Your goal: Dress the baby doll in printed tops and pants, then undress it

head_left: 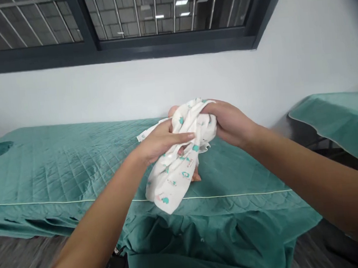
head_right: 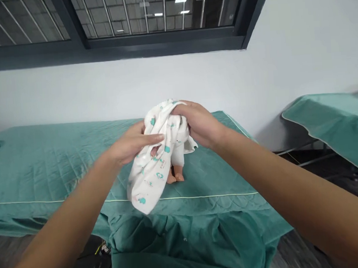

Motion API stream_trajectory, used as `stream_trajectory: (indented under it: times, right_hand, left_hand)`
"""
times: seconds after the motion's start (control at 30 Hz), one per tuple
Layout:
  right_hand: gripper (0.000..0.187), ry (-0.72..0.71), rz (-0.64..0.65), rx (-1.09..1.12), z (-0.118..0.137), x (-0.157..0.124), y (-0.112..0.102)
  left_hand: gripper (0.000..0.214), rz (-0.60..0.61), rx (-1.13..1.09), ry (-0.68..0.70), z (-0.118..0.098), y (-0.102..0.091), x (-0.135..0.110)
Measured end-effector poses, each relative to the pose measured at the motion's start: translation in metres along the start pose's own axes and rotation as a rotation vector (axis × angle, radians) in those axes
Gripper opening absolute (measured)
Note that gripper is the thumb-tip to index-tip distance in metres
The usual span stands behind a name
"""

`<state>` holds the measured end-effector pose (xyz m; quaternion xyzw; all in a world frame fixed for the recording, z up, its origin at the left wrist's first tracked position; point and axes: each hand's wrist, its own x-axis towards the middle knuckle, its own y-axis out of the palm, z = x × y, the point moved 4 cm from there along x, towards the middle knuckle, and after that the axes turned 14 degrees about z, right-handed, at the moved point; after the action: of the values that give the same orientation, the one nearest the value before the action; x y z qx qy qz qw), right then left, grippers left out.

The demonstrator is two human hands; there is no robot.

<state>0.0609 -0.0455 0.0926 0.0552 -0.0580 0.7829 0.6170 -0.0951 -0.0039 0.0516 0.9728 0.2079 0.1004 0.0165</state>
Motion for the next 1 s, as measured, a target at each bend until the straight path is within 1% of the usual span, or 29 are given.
stream_trajectory:
  times: [0.03, 0.07, 0.1, 0.13, 0.17, 0.2, 0.27, 0.3, 0.33, 0.37, 0.43, 0.5, 0.6, 0.67, 0.7, 0.8, 0.87, 0.93, 0.97, 1.0]
  right_hand:
    - [0.004, -0.005, -0.039, 0.049, -0.002, 0.000, -0.002]
    - [0.004, 0.003, -0.060, 0.080, -0.005, -0.001, -0.003]
    - [0.002, 0.013, -0.065, 0.091, -0.008, -0.003, -0.004]
    - [0.004, 0.021, -0.050, 0.086, -0.010, -0.006, -0.004]
    - [0.011, 0.035, -0.010, 0.062, -0.013, -0.009, -0.003]
    - [0.019, 0.067, 0.064, 0.018, -0.017, -0.012, -0.001]
    - [0.033, 0.190, 0.265, -0.125, -0.027, -0.018, 0.006]
    - [0.036, 0.263, 0.349, -0.201, -0.033, -0.020, 0.009]
    - [0.036, 0.320, 0.402, -0.264, -0.038, -0.022, 0.010]
    - [0.035, 0.343, 0.416, -0.307, -0.042, -0.022, 0.011]
    - [0.034, 0.303, 0.370, -0.320, -0.046, -0.019, 0.008]
    - [0.035, 0.249, 0.334, -0.277, -0.050, -0.016, 0.006]
    - [0.038, 0.253, 0.323, -0.188, -0.062, -0.015, 0.001]
    - [0.038, 0.255, 0.295, -0.095, -0.068, -0.016, -0.002]
    - [0.037, 0.239, 0.257, -0.040, -0.070, -0.017, -0.004]
    - [0.034, 0.158, 0.091, 0.095, -0.070, -0.017, -0.010]
    - [0.034, 0.142, 0.016, 0.140, -0.070, -0.017, -0.012]
    - [0.036, 0.163, -0.005, 0.169, -0.070, -0.017, -0.011]
    - [0.037, 0.173, -0.016, 0.175, -0.070, -0.018, -0.010]
    - [0.038, 0.178, -0.026, 0.175, -0.071, -0.019, -0.010]
  left_hand:
    - [0.033, 0.010, -0.028, -0.019, 0.007, 0.000, 0.002]
    - [0.032, -0.008, -0.067, -0.019, 0.012, -0.001, 0.003]
    - [0.031, -0.051, -0.112, 0.006, 0.015, -0.003, 0.005]
    - [0.032, -0.105, -0.155, 0.050, 0.017, -0.006, 0.006]
    - [0.035, -0.156, -0.190, 0.098, 0.018, -0.008, 0.006]
    - [0.037, -0.200, -0.214, 0.141, 0.018, -0.010, 0.007]
    - [0.038, -0.257, -0.229, 0.187, 0.017, -0.012, 0.006]
    - [0.037, -0.269, -0.226, 0.184, 0.017, -0.011, 0.006]
    - [0.036, -0.269, -0.220, 0.166, 0.018, -0.010, 0.006]
    - [0.036, -0.258, -0.217, 0.140, 0.019, -0.009, 0.006]
    - [0.040, -0.219, -0.220, 0.093, 0.023, -0.006, 0.005]
    - [0.044, -0.192, -0.233, 0.074, 0.027, -0.006, 0.003]
    - [0.042, -0.156, -0.259, 0.076, 0.034, -0.007, 0.001]
    - [0.039, -0.116, -0.260, 0.036, 0.040, -0.007, -0.001]
    - [0.037, -0.090, -0.249, -0.004, 0.044, -0.005, -0.001]
    - [0.034, 0.016, -0.189, -0.144, 0.053, 0.004, -0.003]
    - [0.029, 0.108, -0.149, -0.194, 0.056, 0.012, -0.003]
    - [0.025, 0.148, -0.131, -0.178, 0.056, 0.016, -0.003]
    - [0.028, 0.131, -0.139, -0.149, 0.056, 0.015, -0.002]
    - [0.030, 0.085, -0.164, -0.113, 0.056, 0.013, -0.001]
